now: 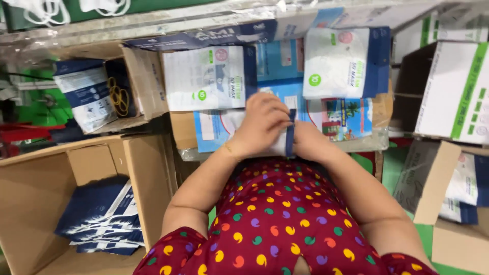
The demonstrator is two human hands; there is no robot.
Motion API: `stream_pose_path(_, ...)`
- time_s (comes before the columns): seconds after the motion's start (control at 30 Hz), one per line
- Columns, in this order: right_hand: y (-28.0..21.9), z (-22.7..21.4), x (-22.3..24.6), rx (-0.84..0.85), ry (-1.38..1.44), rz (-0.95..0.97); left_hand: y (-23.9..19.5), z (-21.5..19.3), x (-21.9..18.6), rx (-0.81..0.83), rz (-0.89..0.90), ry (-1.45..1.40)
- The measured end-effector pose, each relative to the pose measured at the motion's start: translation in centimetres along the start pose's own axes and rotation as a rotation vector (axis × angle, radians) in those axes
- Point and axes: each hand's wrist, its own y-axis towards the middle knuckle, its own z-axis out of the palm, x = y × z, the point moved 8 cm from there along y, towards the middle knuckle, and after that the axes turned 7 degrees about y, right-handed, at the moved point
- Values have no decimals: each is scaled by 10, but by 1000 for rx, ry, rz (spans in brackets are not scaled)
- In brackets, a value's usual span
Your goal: Packaging individual 3D masks into sleeves and boxes, then sealing boxes with tape.
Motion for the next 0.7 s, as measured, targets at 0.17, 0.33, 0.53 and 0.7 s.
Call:
stream_pose_path(0.17,2,-49,71,-129,37,-129,-10,6,41,-87,-241,-73)
stream_pose_path(0.33,0,-71,85,-305,287,-64,5,7,12,224,-206,-87)
stream_pose_path(0.53,-2,-52,37,-233,264,6,4,22,0,271,-92,78)
stream_pose_path(0.7,-17,-80,9,-187,132,-26,25,5,1,68,-128,-17)
